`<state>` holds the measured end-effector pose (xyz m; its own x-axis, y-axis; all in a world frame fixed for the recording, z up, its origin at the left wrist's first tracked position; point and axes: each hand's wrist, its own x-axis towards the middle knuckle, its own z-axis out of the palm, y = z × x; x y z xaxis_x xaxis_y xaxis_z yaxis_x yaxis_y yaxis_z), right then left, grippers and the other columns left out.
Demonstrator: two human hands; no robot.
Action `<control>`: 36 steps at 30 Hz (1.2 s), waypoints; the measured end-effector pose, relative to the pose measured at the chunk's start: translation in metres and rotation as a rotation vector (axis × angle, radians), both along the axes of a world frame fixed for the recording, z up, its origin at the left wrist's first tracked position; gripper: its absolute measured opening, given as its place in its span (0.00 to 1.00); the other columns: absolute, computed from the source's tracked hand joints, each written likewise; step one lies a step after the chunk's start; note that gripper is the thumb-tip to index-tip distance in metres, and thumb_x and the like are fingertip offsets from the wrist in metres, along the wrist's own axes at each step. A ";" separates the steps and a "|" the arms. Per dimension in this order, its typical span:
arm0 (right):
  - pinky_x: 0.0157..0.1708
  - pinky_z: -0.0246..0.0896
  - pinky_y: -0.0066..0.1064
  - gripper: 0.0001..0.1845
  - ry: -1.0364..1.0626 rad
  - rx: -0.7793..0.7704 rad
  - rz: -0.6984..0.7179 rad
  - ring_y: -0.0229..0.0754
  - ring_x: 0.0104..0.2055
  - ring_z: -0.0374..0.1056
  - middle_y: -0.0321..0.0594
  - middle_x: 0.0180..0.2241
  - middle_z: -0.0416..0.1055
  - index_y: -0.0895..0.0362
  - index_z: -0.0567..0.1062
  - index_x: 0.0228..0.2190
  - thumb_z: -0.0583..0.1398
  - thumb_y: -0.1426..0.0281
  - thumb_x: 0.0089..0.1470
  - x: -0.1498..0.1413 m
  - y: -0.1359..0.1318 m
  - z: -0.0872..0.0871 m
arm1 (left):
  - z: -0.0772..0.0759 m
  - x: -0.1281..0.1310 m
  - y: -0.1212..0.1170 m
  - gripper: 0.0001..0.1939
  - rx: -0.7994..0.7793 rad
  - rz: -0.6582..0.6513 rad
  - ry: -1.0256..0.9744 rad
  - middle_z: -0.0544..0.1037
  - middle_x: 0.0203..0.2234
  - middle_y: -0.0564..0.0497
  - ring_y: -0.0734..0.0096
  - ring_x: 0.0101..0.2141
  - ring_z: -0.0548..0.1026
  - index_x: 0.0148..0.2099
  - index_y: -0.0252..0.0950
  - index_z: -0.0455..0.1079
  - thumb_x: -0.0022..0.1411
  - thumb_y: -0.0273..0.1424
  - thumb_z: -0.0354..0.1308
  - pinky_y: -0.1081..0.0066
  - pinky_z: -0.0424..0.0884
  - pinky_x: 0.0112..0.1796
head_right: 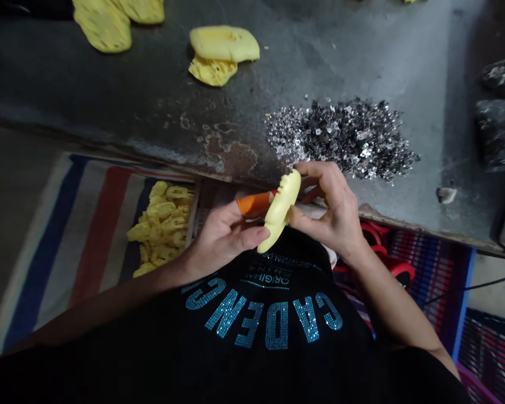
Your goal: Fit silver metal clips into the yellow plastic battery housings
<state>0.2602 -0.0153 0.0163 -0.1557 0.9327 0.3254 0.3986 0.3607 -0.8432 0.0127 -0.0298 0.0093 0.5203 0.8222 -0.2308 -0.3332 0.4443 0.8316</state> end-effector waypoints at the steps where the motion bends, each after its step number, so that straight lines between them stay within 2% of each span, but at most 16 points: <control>1: 0.43 0.85 0.40 0.29 0.003 0.031 -0.022 0.48 0.48 0.81 0.45 0.58 0.79 0.44 0.79 0.62 0.77 0.62 0.63 -0.001 -0.003 -0.004 | -0.003 -0.003 -0.001 0.34 0.008 -0.013 0.034 0.92 0.52 0.43 0.59 0.44 0.90 0.72 0.40 0.84 0.68 0.41 0.83 0.68 0.85 0.45; 3: 0.43 0.86 0.41 0.30 0.003 0.088 -0.060 0.49 0.48 0.81 0.46 0.59 0.79 0.44 0.79 0.64 0.76 0.65 0.63 -0.001 -0.007 -0.010 | -0.007 -0.006 -0.002 0.31 0.041 -0.025 0.092 0.93 0.48 0.44 0.63 0.38 0.88 0.71 0.41 0.86 0.70 0.43 0.81 0.70 0.83 0.40; 4: 0.43 0.86 0.41 0.31 -0.002 0.116 -0.079 0.49 0.48 0.81 0.47 0.59 0.79 0.45 0.79 0.64 0.76 0.66 0.63 -0.001 -0.009 -0.012 | -0.008 -0.006 -0.001 0.29 0.079 -0.016 0.112 0.93 0.49 0.45 0.63 0.39 0.88 0.70 0.42 0.87 0.71 0.43 0.81 0.70 0.83 0.41; 8: 0.41 0.86 0.40 0.33 -0.011 0.167 -0.137 0.47 0.47 0.80 0.45 0.59 0.78 0.45 0.78 0.66 0.76 0.67 0.62 -0.001 -0.013 -0.018 | -0.009 -0.001 0.004 0.19 0.206 0.034 0.124 0.92 0.57 0.44 0.56 0.54 0.90 0.61 0.42 0.92 0.70 0.40 0.81 0.68 0.85 0.54; 9: 0.42 0.86 0.40 0.33 -0.003 0.152 -0.141 0.46 0.47 0.80 0.45 0.59 0.77 0.44 0.78 0.66 0.76 0.67 0.62 -0.001 -0.014 -0.018 | -0.009 0.001 0.006 0.18 0.174 0.020 0.101 0.92 0.57 0.43 0.56 0.55 0.90 0.59 0.41 0.92 0.70 0.39 0.81 0.68 0.85 0.54; 12: 0.43 0.86 0.40 0.34 0.019 0.054 -0.107 0.45 0.46 0.81 0.43 0.58 0.78 0.43 0.79 0.66 0.77 0.66 0.62 0.000 -0.015 -0.017 | -0.012 0.001 0.014 0.20 -0.007 -0.021 -0.036 0.93 0.53 0.43 0.58 0.49 0.91 0.55 0.39 0.88 0.65 0.37 0.84 0.69 0.86 0.48; 15: 0.46 0.86 0.43 0.36 -0.025 -0.047 0.024 0.48 0.48 0.83 0.43 0.58 0.81 0.41 0.77 0.70 0.77 0.64 0.65 0.008 -0.006 -0.014 | -0.015 -0.010 0.024 0.31 -0.130 -0.040 -0.163 0.93 0.52 0.43 0.55 0.49 0.92 0.63 0.43 0.79 0.62 0.36 0.86 0.65 0.87 0.48; 17: 0.49 0.82 0.45 0.29 -0.163 0.001 0.014 0.49 0.49 0.83 0.43 0.56 0.84 0.41 0.81 0.67 0.75 0.64 0.69 0.016 0.006 -0.015 | -0.015 -0.022 0.030 0.42 -0.160 -0.027 -0.199 0.92 0.55 0.43 0.51 0.51 0.92 0.73 0.47 0.73 0.63 0.37 0.85 0.62 0.89 0.48; 19: 0.50 0.77 0.48 0.16 -0.385 0.118 -0.099 0.51 0.49 0.80 0.43 0.51 0.85 0.43 0.87 0.59 0.70 0.66 0.73 0.024 0.022 -0.019 | -0.014 -0.034 0.034 0.49 -0.160 0.035 -0.212 0.91 0.60 0.43 0.49 0.55 0.92 0.81 0.51 0.67 0.64 0.39 0.83 0.59 0.89 0.52; 21: 0.49 0.71 0.49 0.11 -0.598 0.207 -0.185 0.53 0.48 0.77 0.43 0.46 0.85 0.44 0.90 0.52 0.67 0.67 0.75 0.028 0.037 -0.026 | -0.015 -0.043 0.036 0.49 -0.156 0.104 -0.221 0.87 0.66 0.44 0.48 0.60 0.89 0.82 0.52 0.66 0.65 0.41 0.82 0.56 0.88 0.58; 24: 0.47 0.65 0.48 0.12 -0.780 0.283 -0.199 0.53 0.46 0.74 0.44 0.45 0.85 0.45 0.89 0.52 0.64 0.66 0.78 0.027 0.046 -0.034 | -0.019 -0.047 0.036 0.44 -0.168 0.160 -0.229 0.86 0.68 0.44 0.47 0.66 0.86 0.80 0.47 0.69 0.68 0.42 0.79 0.53 0.86 0.63; 28: 0.46 0.64 0.46 0.10 -0.798 0.325 -0.149 0.51 0.45 0.74 0.44 0.44 0.85 0.48 0.88 0.51 0.64 0.66 0.79 0.030 0.031 -0.034 | -0.024 -0.043 0.035 0.41 -0.162 0.138 -0.212 0.88 0.65 0.44 0.39 0.68 0.84 0.78 0.45 0.72 0.68 0.45 0.79 0.48 0.85 0.63; 33: 0.45 0.66 0.44 0.07 -0.708 0.197 -0.090 0.49 0.43 0.76 0.40 0.40 0.83 0.48 0.87 0.47 0.65 0.67 0.78 0.043 0.002 -0.026 | -0.017 -0.034 0.033 0.42 -0.195 0.099 -0.165 0.88 0.66 0.42 0.36 0.67 0.85 0.76 0.46 0.74 0.66 0.46 0.81 0.43 0.86 0.64; 36: 0.45 0.67 0.44 0.07 -0.674 0.153 -0.067 0.49 0.42 0.75 0.39 0.39 0.82 0.49 0.85 0.44 0.66 0.67 0.77 0.046 -0.006 -0.023 | -0.013 -0.028 0.031 0.39 -0.209 0.057 -0.160 0.87 0.67 0.42 0.37 0.66 0.86 0.74 0.45 0.76 0.66 0.46 0.81 0.44 0.87 0.64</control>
